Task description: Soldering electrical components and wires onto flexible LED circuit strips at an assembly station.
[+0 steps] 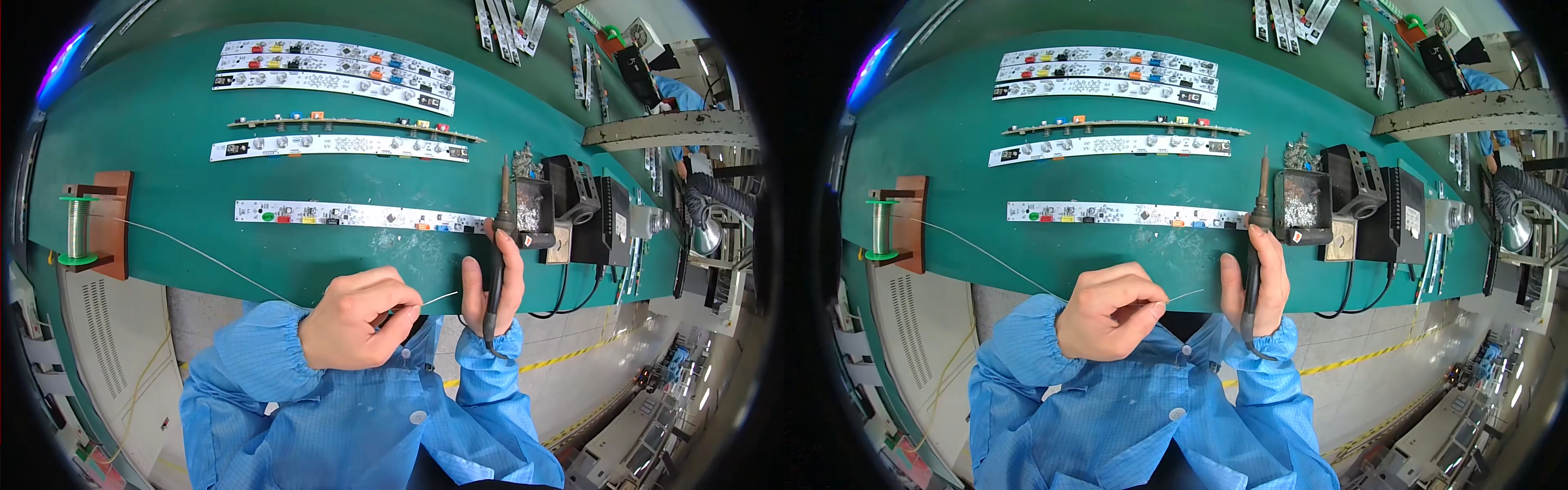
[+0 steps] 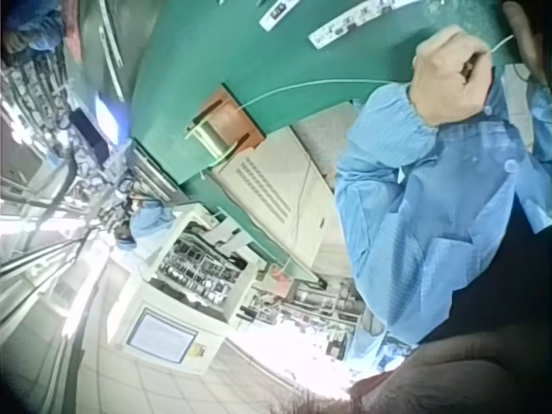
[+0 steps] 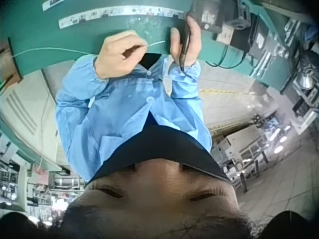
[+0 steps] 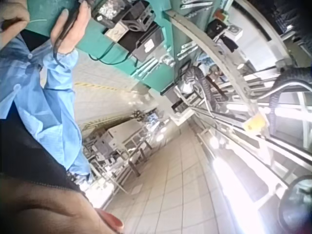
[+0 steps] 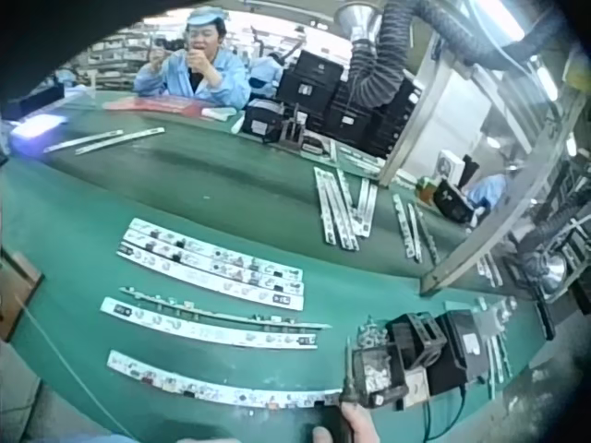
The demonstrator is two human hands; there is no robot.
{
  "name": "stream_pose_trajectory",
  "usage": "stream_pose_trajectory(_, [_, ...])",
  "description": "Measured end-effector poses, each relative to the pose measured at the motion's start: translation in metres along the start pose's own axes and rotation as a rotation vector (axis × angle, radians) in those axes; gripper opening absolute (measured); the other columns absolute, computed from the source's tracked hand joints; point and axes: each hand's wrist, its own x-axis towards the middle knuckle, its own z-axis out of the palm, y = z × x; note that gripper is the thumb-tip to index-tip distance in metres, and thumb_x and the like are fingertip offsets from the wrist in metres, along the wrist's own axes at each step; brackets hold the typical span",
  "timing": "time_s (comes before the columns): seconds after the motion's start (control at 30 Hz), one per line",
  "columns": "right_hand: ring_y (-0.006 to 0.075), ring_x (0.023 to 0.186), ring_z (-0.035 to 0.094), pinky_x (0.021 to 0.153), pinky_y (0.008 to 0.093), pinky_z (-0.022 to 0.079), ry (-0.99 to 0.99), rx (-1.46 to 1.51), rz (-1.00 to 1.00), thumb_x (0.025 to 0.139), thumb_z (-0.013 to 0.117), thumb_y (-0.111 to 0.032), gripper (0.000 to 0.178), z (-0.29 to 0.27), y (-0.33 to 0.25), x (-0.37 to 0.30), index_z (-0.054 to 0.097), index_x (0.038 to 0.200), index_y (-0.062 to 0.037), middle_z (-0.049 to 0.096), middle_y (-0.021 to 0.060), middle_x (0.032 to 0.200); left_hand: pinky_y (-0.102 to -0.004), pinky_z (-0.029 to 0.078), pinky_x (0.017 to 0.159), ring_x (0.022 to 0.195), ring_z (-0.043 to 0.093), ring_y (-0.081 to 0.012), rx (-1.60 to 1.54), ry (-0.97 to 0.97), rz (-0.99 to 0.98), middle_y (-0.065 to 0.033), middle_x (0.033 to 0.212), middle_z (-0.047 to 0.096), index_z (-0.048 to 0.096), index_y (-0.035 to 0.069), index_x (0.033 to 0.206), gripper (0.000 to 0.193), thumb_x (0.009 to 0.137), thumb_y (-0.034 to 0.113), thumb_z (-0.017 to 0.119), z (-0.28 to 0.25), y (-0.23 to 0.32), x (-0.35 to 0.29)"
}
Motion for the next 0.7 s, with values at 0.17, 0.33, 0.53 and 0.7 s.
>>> stream_pose_trajectory(0.17, [0.033,0.122,0.052,0.104,0.0411,0.038,0.016,0.049,-0.002,0.084,0.058,0.005,0.051,0.001,0.001,-0.003,0.042,0.132,0.0031,0.055,0.027,0.126,-0.0221,0.037,0.047,0.055,0.051,-0.0084,-0.169,0.051,-0.094,-0.0074,0.074,0.061,0.066,-0.002,0.086,0.006,0.081,-0.003,0.063,0.0,0.001,-0.003])
stream_pose_trajectory(0.33, [0.0252,0.097,0.059,0.086,0.0381,0.047,0.193,0.442,-0.005,0.089,0.063,-0.021,0.055,0.003,-0.01,-0.02,0.039,0.136,-0.0034,0.054,0.0259,0.126,-0.0224,0.038,0.047,0.055,0.053,-0.0095,-0.209,0.081,-0.09,-0.0078,0.074,0.062,0.066,-0.002,0.087,0.006,0.081,-0.004,0.063,0.005,0.004,-0.002])
stream_pose_trajectory(0.53, [0.0158,0.063,0.057,0.053,0.0282,0.047,0.072,0.507,-0.047,0.088,0.061,-0.001,0.055,0.01,-0.049,-0.03,0.038,0.135,-0.0153,0.059,0.0253,0.116,-0.0256,0.044,0.048,0.058,0.059,-0.0153,-0.13,0.061,0.052,-0.0086,0.073,0.063,0.067,-0.001,0.086,0.009,0.078,-0.005,0.066,0.022,0.006,-0.003])
stream_pose_trajectory(0.7, [0.0175,0.065,0.059,0.059,0.0293,0.05,0.215,0.432,-0.025,0.088,0.058,0.002,0.055,0.014,-0.037,-0.011,0.036,0.136,-0.0118,0.056,0.0279,0.122,-0.0274,0.046,0.05,0.06,0.062,-0.0187,0.075,0.071,0.036,-0.0103,0.073,0.064,0.066,0.0,0.087,0.011,0.077,-0.006,0.065,0.002,0.006,-0.002])
